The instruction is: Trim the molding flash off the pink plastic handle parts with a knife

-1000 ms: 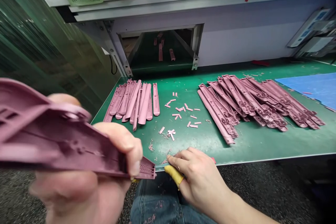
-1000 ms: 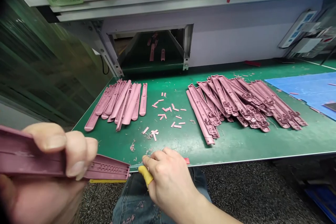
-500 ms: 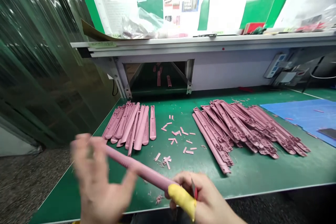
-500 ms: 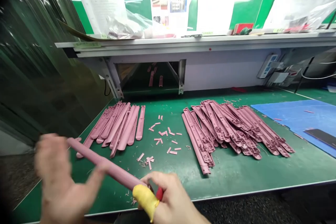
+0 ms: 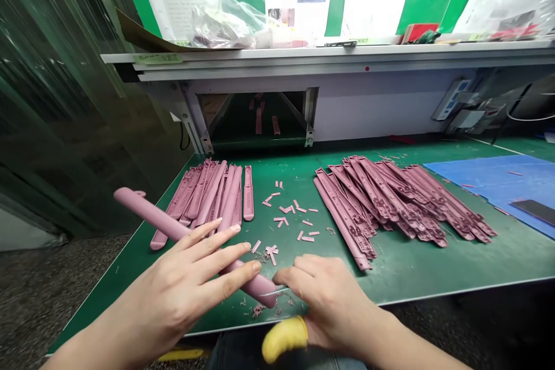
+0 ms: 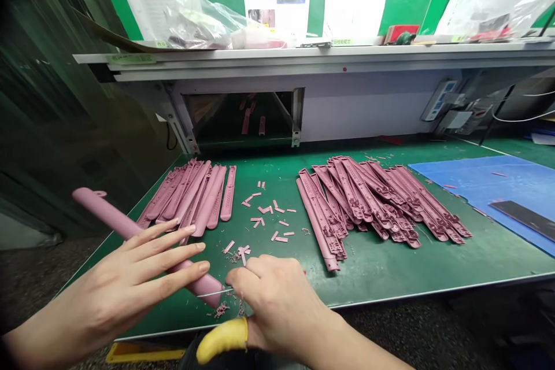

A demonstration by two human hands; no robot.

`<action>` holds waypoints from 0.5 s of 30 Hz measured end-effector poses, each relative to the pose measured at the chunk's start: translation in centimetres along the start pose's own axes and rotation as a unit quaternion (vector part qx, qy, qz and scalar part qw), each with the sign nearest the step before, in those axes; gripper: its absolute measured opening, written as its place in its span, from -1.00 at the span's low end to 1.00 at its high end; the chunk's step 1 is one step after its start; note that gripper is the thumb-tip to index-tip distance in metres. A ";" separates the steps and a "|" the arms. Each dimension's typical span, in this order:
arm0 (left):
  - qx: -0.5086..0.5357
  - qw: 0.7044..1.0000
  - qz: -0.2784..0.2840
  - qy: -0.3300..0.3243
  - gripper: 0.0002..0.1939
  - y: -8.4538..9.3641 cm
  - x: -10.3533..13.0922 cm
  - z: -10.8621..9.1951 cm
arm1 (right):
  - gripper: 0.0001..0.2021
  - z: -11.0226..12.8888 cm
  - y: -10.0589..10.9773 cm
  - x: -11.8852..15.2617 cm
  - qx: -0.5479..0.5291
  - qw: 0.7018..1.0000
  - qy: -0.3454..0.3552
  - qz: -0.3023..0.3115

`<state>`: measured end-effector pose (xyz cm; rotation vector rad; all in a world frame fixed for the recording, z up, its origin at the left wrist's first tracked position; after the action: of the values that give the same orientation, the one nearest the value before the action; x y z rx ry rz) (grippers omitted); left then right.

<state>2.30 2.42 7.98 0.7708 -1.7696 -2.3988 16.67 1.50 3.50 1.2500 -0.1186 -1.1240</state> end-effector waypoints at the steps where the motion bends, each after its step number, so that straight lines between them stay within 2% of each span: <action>1: -0.001 1.000 0.002 -0.009 -0.56 0.2 -0.3 -0.3 | -0.37 0.3 0.0 -0.3 0.038 0.999 0.015 -0.014; 5: 0.012 1.000 -0.018 -0.006 -0.54 1.1 -0.7 -0.8 | -0.48 1.0 -0.1 -1.1 0.095 0.993 0.061 -0.026; 8: 0.014 0.999 -0.022 0.023 -0.54 0.7 0.3 -0.6 | -0.55 1.4 0.2 -0.9 0.097 0.991 0.087 -0.034; 12: 0.000 0.998 -0.049 0.047 -0.53 0.1 1.8 -1.0 | -0.56 1.6 0.7 -0.3 0.093 0.990 0.091 -0.053; 15: 0.009 0.994 -0.090 0.068 -0.42 0.1 2.2 -1.8 | -0.51 1.7 1.1 -0.2 0.090 0.991 0.081 -0.065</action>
<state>1.09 0.07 6.93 1.1117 -1.7415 -2.3730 16.14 0.39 5.09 1.5227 -0.0158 -1.1383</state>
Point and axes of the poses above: each hand's wrist, its own x-axis away from the middle knuckle, its own y-axis out of the back of the hand, z = x × y, the point moved 8 cm from there along -x, towards the middle knuckle, and after that the axes turned 4 degrees about -x, right-handed, at the moved point
